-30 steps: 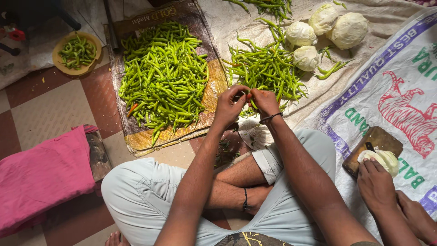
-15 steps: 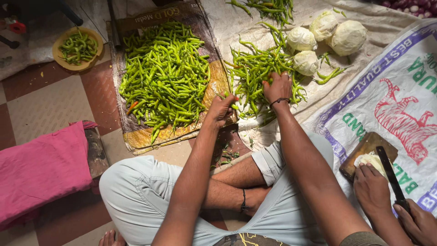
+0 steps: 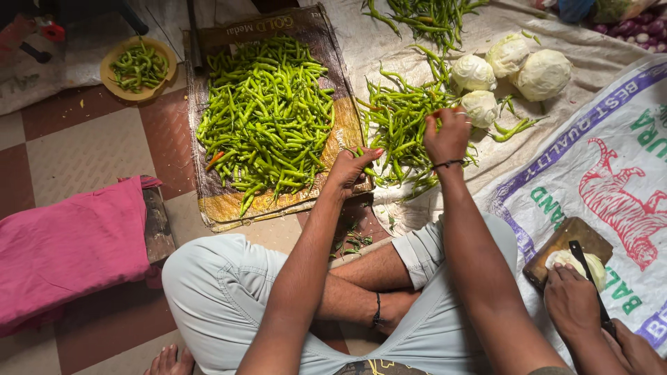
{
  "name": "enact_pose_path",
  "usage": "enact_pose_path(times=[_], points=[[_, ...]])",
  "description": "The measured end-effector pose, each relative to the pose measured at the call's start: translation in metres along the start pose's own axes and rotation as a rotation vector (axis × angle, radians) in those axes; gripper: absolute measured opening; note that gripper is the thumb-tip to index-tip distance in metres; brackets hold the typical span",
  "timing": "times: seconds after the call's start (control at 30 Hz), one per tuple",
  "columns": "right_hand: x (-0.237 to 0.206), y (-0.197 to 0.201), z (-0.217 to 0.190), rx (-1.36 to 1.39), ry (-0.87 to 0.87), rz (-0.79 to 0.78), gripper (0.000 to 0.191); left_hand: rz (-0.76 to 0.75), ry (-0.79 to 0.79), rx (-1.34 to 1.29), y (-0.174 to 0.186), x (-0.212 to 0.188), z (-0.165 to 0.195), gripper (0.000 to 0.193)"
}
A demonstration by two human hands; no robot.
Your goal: The person sits on the floor and removes the stems from green chilies by hand, placing the trimmed chilies into a pile on a cardboard sheet. A second person chops cabbage nearby on a wooden board.
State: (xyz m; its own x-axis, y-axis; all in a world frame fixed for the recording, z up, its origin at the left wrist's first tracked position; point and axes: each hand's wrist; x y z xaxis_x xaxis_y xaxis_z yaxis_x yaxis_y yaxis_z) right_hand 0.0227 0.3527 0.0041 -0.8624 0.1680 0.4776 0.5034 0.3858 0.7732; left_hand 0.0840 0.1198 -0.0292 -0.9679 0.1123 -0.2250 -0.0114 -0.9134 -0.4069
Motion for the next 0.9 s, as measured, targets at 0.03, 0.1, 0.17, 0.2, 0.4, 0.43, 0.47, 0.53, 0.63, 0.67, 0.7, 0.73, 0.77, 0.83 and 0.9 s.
enact_pose_path(times=[0.03, 0.1, 0.17, 0.2, 0.4, 0.43, 0.47, 0.53, 0.63, 0.67, 0.7, 0.73, 0.77, 0.83, 0.9], points=[[0.004, 0.006, 0.001, 0.122, -0.097, 0.028, 0.014, -0.016, -0.008, 0.003, -0.002, -0.002, 0.005, 0.032], [0.009, 0.021, 0.002, 0.356, -0.301, 0.071, 0.015, -0.038, -0.008, 0.015, -0.007, -0.008, 0.012, 0.039], [0.005, 0.029, -0.003, 0.964, -0.490, 0.001, 0.010, -0.056, -0.001, 0.038, -0.017, -0.012, 0.016, 0.043], [0.004, 0.031, -0.007, 1.273, -0.576, -0.031, 0.009, -0.073, 0.001, -0.003, -0.021, -0.014, 0.017, 0.042], [-0.017, 0.025, -0.047, 1.492, -0.740, -0.638, 0.015, 0.022, -0.117, -0.311, -0.022, -0.004, 0.010, 0.031], [-0.019, 0.025, -0.050, 1.394, -0.677, -0.750, 0.015, 0.061, -0.165, -0.359, -0.018, 0.000, 0.009, 0.029], [-0.021, 0.026, -0.052, 1.293, -0.613, -0.857, 0.016, 0.098, -0.212, -0.407, -0.014, 0.003, 0.007, 0.027], [-0.023, 0.028, -0.051, 1.102, -0.486, -1.016, 0.016, 0.089, -0.248, -0.343, -0.008, 0.008, 0.004, 0.025], [-0.028, 0.024, -0.045, 0.889, -0.322, -1.100, 0.022, 0.054, -0.271, -0.273, -0.004, 0.011, 0.004, 0.021], [-0.030, 0.020, -0.043, 0.854, -0.281, -1.073, 0.021, 0.040, -0.274, -0.253, -0.004, 0.011, 0.004, 0.018], [-0.033, 0.014, -0.042, 0.819, -0.240, -1.046, 0.020, 0.024, -0.314, -0.237, -0.005, 0.010, 0.006, 0.017], [-0.037, 0.009, -0.041, 0.794, -0.260, -1.002, 0.019, 0.010, -0.354, -0.222, -0.007, 0.008, 0.007, 0.015], [-0.040, 0.002, -0.041, 0.768, -0.278, -0.959, 0.018, -0.003, -0.395, -0.207, -0.009, 0.006, 0.009, 0.013], [-0.046, -0.010, -0.040, 0.829, -0.377, -0.866, 0.020, -0.031, -0.497, 0.020, -0.013, 0.000, 0.011, 0.011], [-0.049, -0.019, -0.039, 1.002, -0.528, -0.744, 0.030, -0.037, -0.649, 0.238, -0.017, -0.005, 0.013, 0.011]])
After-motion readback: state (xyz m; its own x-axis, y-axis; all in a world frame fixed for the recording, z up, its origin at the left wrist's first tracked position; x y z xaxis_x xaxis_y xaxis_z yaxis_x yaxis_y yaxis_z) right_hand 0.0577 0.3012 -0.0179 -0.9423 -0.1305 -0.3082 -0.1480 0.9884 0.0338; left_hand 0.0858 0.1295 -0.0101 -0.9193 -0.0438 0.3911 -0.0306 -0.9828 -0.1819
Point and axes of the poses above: each hand's wrist, its own x-axis towards the middle knuckle, its own y-axis out of the back of the hand, z = x × y, and after that the axes turned 9 degrees about -y, right-handed
